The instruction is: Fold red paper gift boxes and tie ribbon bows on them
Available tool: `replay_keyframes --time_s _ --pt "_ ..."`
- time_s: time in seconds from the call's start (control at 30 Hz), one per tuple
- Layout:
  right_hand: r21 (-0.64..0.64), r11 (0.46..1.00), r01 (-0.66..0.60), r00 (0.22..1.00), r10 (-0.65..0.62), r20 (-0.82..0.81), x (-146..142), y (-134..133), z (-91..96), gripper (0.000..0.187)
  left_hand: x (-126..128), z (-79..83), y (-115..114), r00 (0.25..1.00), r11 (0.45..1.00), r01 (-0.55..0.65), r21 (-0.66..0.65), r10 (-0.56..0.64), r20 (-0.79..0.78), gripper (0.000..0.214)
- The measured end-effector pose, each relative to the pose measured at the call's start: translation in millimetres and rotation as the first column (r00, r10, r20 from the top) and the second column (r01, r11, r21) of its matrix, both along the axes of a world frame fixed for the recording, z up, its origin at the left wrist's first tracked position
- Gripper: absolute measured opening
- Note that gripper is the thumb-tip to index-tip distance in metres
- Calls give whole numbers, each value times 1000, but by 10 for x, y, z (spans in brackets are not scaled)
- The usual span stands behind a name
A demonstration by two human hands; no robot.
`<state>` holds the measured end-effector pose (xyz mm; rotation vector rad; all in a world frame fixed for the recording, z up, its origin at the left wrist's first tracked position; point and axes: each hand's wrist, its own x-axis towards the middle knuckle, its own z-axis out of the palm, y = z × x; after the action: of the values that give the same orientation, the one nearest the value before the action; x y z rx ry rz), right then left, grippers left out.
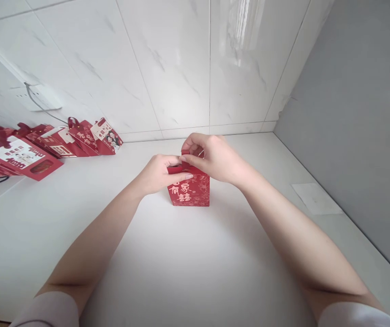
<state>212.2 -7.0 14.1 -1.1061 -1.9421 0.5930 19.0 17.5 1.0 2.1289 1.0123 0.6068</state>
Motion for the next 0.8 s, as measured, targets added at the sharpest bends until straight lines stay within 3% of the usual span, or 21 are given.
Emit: replay_keyframes --time_s 0.2,0.37,0.5,0.67,0.8 --pt "35 999 3 995 0 -96 -47 56 -43 12 17 -136 77 999 998 -50 -38 49 -17 26" --pt "69 998 -11 993 19 -117 -65 66 -61 12 -5 -106 80 999 1000 -5 -3 5 -39 30" --pt "60 998 -34 992 41 -117 -60 64 -60 14 9 -87 71 999 995 -35 98 34 8 39" --pt "-64 991 -116 981 104 -165 -59 62 -67 27 11 -86 70 997 965 -40 257 55 -49 48" --pt "-171 972 -159 979 133 -151 -40 121 -144 40 -76 -20 138 988 955 -147 258 130 80 35"
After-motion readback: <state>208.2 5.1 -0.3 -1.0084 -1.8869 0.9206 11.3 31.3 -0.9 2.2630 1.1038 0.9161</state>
